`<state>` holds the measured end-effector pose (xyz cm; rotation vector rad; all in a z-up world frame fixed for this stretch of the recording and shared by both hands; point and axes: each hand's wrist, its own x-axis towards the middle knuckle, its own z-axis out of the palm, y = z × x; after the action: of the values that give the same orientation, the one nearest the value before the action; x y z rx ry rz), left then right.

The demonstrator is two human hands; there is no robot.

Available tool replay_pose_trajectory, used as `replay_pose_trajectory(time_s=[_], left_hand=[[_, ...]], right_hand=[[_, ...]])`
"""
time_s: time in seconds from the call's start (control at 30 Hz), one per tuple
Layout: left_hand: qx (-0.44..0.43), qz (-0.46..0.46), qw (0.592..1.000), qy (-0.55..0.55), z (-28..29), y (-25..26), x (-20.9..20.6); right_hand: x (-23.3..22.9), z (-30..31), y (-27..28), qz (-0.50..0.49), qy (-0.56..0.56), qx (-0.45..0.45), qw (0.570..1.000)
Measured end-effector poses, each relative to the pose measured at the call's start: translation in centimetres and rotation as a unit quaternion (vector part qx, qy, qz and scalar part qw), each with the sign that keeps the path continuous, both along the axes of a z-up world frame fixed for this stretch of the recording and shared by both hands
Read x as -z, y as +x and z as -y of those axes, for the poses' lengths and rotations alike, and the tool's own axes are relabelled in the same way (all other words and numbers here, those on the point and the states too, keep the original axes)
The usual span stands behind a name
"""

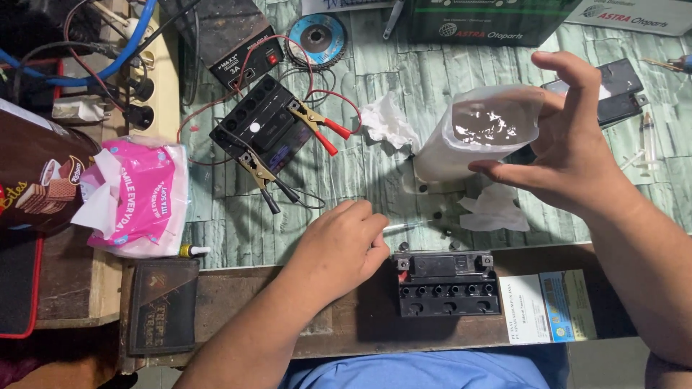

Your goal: Filling the individual cells of a lead-acid battery with liquid using a syringe and then replacing the caps.

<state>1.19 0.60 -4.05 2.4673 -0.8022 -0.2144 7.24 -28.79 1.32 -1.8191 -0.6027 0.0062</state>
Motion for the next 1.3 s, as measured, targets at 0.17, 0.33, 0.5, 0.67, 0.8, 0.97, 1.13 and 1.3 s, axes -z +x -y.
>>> replay_pose_trajectory(time_s=[0.17, 0.33, 0.5, 0.67, 0.8, 0.97, 1.13, 1.3], left_hand=[[0.001, 0.013, 1.0, 0.01, 0.1, -0.1, 0.2], [-0.012, 0.077, 0.997, 0.002, 0.0, 0.0, 0.9], [-0.023, 0.078, 0.997, 0.013, 0.3, 0.1, 0.5], [-0.021, 0.122, 0.992, 0.021, 0.6, 0.1, 0.7], [-0.02, 0.107, 0.994, 0.025, 0.5, 0.1, 0.5], [-0.013, 0.128, 0.992, -0.006, 1.1, 0.4, 0.6], [0.002, 0.116, 0.992, -0.047, 2.3, 0.7, 0.0], [0.024, 0.101, 0.995, -0.007, 3.6, 1.9, 0.5]], right_hand=[[0.3, 0.2, -0.5, -0.015, 0.0, 0.046, 0.999], [0.1, 0.4, -0.3, 0.005, -0.011, 0.051, 0.999], [0.1, 0.3, -0.7, 0.01, -0.02, 0.055, 0.998], [0.4, 1.3, -3.2, 0.093, -0.044, 0.11, 0.989], [3.0, 3.7, -5.4, 0.419, -0.087, 0.09, 0.899], [1.4, -0.2, -5.3, 0.328, -0.19, -0.019, 0.925], [5.0, 0.2, -4.3, 0.137, -0.353, -0.106, 0.92], [6.1, -0.2, -3.3, 0.141, -0.379, -0.129, 0.905]])
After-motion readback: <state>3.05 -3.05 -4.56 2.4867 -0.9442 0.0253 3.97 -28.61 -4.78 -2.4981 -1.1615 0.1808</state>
